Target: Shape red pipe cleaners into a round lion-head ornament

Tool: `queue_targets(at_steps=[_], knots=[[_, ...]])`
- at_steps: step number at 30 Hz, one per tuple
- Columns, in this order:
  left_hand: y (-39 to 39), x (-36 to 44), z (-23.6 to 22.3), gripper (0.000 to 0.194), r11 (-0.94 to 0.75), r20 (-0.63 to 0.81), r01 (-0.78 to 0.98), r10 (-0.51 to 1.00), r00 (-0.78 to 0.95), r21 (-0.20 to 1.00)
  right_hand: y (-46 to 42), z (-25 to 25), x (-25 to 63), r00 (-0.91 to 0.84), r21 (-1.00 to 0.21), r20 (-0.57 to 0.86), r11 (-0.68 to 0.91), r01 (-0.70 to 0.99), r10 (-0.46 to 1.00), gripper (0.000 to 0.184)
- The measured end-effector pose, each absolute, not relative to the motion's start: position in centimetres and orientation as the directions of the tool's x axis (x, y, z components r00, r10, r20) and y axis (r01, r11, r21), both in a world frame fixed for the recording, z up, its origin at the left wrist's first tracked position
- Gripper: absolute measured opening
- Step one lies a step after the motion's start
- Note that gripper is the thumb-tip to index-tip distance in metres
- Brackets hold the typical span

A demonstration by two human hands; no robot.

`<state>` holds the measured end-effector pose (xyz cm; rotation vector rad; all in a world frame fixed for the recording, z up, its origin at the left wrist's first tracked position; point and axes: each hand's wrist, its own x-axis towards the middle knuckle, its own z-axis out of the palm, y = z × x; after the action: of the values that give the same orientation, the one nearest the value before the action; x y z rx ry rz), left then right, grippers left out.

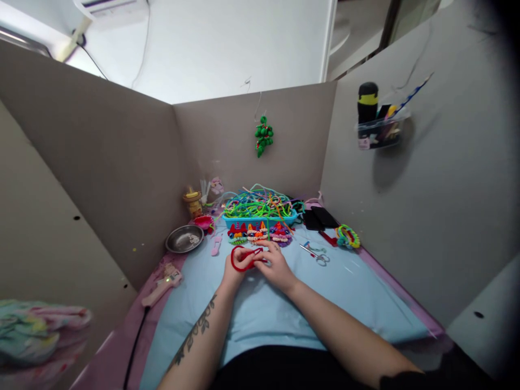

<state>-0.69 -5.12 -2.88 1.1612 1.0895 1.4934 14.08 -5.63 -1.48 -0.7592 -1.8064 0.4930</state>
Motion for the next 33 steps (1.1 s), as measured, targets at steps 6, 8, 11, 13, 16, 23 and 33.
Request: queue_targets(at_steps=[6,8,11,13,16,23,33], knots=[[-5.3,-1.1,-2.6,0.030,-0.083,0.081,-0.344,0.996,-0.021,0.935,-3.1,-2.1,15.8,-0.192,-0.921,0.385,0.390,-0.009,0.903,0.025],[-5.5,-1.1,-2.5,0.030,-0.056,0.065,-0.364,0.998,0.012,0.930,-2.6,-2.4,16.0,-0.273,-0.945,0.322,0.323,-0.040,0.907,0.020],[-5.7,-1.0,-2.4,0.029,-0.008,0.029,-0.352,0.998,0.054,0.936,-2.8,-2.5,15.9,-0.384,-0.966,0.253,0.251,-0.058,0.888,0.028],[-5.8,-1.0,-2.4,0.029,0.022,0.005,-0.344,0.997,0.077,0.939,-3.2,-2.4,15.7,-0.443,-0.972,0.234,0.220,-0.084,0.866,0.030],[-5.8,-1.1,-2.4,0.033,0.035,0.008,-0.383,0.994,0.111,0.923,-3.5,-2.2,15.6,-0.508,-0.975,0.218,0.164,-0.150,0.833,0.030],[-5.9,-1.4,-1.9,0.041,-0.023,0.138,-0.479,0.969,0.206,0.878,-3.4,-1.9,15.8,-0.521,-0.931,0.192,-0.014,-0.365,0.832,0.040],[-5.6,-1.5,-2.3,0.036,-0.065,0.128,-0.419,0.984,0.125,0.906,-2.5,-2.6,16.4,-0.303,-0.913,0.398,0.342,-0.224,0.866,0.039]])
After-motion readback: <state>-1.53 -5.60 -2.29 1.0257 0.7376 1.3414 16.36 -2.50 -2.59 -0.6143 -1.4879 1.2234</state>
